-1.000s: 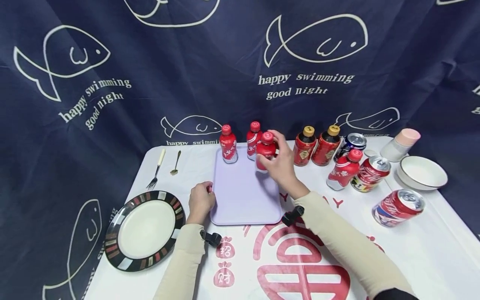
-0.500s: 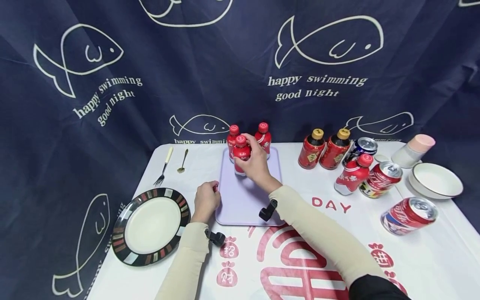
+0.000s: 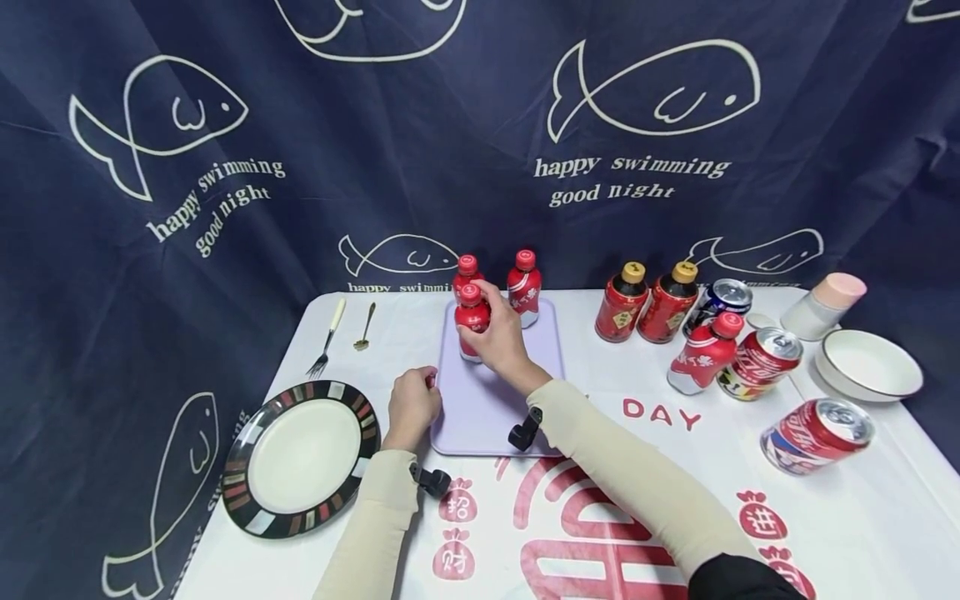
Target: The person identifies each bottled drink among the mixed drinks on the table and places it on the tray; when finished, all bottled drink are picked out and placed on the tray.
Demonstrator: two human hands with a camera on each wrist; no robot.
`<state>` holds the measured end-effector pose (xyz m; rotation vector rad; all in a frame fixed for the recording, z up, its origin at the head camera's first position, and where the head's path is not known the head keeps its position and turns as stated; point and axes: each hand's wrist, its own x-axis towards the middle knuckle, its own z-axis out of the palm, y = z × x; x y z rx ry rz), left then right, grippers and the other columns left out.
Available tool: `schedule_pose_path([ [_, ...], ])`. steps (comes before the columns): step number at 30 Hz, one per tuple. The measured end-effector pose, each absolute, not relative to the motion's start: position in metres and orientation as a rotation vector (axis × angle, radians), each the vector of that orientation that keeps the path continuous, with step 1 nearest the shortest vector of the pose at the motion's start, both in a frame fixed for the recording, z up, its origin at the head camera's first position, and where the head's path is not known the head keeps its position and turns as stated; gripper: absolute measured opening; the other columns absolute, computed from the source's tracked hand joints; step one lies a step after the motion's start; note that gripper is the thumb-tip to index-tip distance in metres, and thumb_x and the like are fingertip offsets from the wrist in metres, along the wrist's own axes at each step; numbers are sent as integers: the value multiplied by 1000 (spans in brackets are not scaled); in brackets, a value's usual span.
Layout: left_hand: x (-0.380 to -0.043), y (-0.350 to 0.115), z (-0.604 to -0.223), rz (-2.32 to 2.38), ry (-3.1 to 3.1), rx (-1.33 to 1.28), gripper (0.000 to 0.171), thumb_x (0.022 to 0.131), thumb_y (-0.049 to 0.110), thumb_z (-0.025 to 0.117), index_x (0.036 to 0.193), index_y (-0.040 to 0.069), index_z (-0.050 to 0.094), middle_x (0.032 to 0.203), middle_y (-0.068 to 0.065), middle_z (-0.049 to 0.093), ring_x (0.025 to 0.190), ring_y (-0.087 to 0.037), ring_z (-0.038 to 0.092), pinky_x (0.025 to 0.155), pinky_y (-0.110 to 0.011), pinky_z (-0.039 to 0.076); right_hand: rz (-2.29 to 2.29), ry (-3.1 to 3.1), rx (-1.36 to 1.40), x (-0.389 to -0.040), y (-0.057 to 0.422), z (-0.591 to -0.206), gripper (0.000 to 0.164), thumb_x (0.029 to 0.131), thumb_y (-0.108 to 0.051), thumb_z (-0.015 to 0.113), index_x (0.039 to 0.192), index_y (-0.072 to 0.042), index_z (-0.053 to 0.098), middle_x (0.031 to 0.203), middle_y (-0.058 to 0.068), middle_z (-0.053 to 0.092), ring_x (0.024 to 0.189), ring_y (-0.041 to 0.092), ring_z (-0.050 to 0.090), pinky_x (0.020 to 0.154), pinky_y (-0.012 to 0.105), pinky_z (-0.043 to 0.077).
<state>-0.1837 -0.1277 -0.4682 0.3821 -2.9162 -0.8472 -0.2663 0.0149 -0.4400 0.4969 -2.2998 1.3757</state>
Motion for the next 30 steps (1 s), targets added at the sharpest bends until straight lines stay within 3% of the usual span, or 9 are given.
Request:
schedule_pose_path([
  [11, -183, -128, -469, -826, -2908, 362, 29, 76, 3, 58, 101, 12, 69, 85, -6, 64, 77, -23, 58, 66, -38, 47, 1357, -2295, 528, -263, 12, -439, 69, 66, -13, 79, 127, -14, 46, 114, 7, 61, 103, 17, 57, 89, 34, 43],
  [18, -183, -128, -469, -828, -2910, 360, 28, 75, 2, 58, 98, 13, 70, 85, -6, 63, 77, -23, 58, 66, -39, 47, 1395, -2343, 533, -258, 23, -437, 83, 65, -22, 82, 132, -8, 35, 114, 14, 57, 106, 25, 56, 88, 40, 44],
  [23, -184, -127, -471, -825, -2914, 353, 27, 76, 3, 58, 98, 13, 70, 88, -6, 64, 80, -23, 59, 68, -39, 47, 1485, -2293, 497, -252, 58, -435, 84, 65, -19, 82, 133, -5, 34, 118, 19, 54, 109, 31, 54, 86, 44, 45],
  [30, -184, -129, -469, -829, -2913, 330, 27, 75, 2, 58, 99, 10, 69, 84, -6, 63, 79, -23, 57, 69, -39, 47, 1439, -2306, 366, -230, 133, -425, 75, 69, -15, 79, 131, -6, 39, 124, 14, 52, 110, 30, 54, 83, 45, 47],
])
